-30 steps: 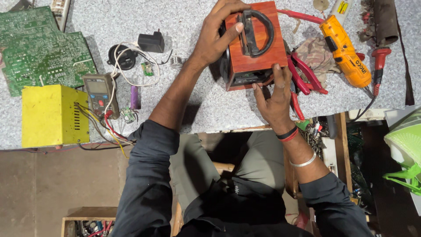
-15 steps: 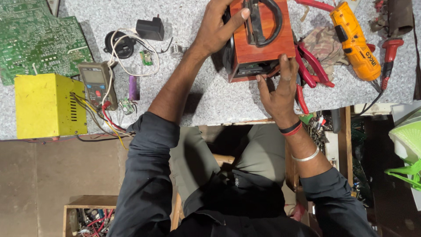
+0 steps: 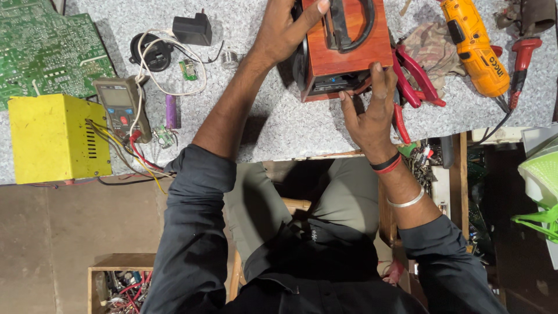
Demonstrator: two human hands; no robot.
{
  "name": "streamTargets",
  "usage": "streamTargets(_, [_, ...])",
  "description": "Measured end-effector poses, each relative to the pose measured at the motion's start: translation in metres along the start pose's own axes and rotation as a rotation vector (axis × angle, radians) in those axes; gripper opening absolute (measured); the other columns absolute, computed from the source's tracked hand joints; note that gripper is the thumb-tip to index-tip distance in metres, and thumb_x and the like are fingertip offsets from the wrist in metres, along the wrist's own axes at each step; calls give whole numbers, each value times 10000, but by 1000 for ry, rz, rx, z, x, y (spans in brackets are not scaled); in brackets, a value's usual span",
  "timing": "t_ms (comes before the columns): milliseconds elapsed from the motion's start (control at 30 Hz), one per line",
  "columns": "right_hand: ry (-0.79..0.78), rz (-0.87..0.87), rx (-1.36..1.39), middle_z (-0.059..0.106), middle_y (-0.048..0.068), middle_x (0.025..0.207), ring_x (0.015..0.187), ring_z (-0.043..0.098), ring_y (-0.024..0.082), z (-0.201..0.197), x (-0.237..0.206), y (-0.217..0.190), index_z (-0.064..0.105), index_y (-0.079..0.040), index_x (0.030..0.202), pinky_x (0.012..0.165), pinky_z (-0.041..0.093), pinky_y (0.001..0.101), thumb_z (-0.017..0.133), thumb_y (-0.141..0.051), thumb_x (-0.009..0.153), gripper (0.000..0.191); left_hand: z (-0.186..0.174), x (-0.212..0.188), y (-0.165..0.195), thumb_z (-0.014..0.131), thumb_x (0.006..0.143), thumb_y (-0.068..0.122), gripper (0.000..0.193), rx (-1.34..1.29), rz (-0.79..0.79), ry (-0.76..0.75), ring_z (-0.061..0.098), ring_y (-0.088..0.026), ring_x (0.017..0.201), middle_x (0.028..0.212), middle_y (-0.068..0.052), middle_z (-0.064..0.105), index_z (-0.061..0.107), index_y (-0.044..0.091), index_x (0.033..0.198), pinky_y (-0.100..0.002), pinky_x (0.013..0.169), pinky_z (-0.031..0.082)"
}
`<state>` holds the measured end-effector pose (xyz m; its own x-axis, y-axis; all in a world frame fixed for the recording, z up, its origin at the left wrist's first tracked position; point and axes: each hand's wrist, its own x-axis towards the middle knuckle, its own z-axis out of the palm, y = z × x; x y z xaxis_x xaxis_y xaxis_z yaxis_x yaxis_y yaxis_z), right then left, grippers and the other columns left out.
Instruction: The person tests a wooden speaker box connected to a multimeter and power supply, turning it to check its speaker and interior, then sets it aside and works on a green circuit board, using a screwdriver and pliers to probe and adjust components on the board.
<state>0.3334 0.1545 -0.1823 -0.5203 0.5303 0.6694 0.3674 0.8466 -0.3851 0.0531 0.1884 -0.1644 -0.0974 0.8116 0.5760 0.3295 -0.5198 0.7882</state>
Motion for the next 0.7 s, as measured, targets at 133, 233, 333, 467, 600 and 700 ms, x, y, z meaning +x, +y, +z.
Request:
streamTargets(133, [-11, 8, 25, 457, 257, 1429, 1279, 479, 425, 2, -3, 3, 211, -84, 1656, 1114, 430, 534, 800, -61, 1045, 849, 2, -3, -11, 645, 1074, 452, 474, 22, 1, -2, 717, -244, 1049, 1078, -134, 728, 660, -6, 1198, -382, 938, 588])
streamTargets(233, [-8, 4, 30, 458, 248, 1423, 1248, 484, 401, 4, -5, 3, 208, -93, 1660, 1079, 435, 508, 795, -55, 1054, 844, 4, -6, -15, 629, 1087, 461, 492, 30, 47, -15, 720, -254, 1095, 1110, -149, 713, 643, -3, 1248, -396, 962, 599])
streamTargets(333, [-3, -4, 24, 460, 254, 1424, 1267, 483, 412, 5, -9, -6, 207, -90, 1658, 1080, 433, 516, 794, -50, 1045, 849, 1, -13, -11, 632, 1093, 458, 493, 27, 66, -10, 714, -263, 1103, 1129, -159, 721, 649, -6, 1258, -417, 977, 591])
streamTargets(467, [-3, 1, 18, 462, 261, 1445, 1321, 476, 439, -2, -14, -22, 213, -82, 1651, 1126, 427, 541, 796, -52, 1035, 849, -5, -20, 9, 636, 1082, 451, 471, 14, 59, -16, 722, -238, 1071, 1098, -139, 732, 657, 5, 1232, -411, 955, 602])
streamTargets(600, [-6, 12, 12, 464, 265, 1449, 1333, 471, 454, -18, -17, -39, 224, -75, 1645, 1150, 420, 559, 800, -54, 1022, 849, -7, -24, 39, 633, 1097, 424, 447, 10, 111, -13, 714, -236, 1077, 1114, -134, 731, 651, 5, 1252, -409, 967, 588])
streamTargets(700, [-2, 2, 7, 462, 271, 1444, 1328, 470, 458, -31, -17, -50, 219, -74, 1644, 1148, 417, 563, 800, -48, 1016, 856, -7, -24, 60, 635, 1092, 411, 438, -8, 131, -20, 719, -235, 1079, 1118, -132, 732, 651, 4, 1252, -399, 964, 591])
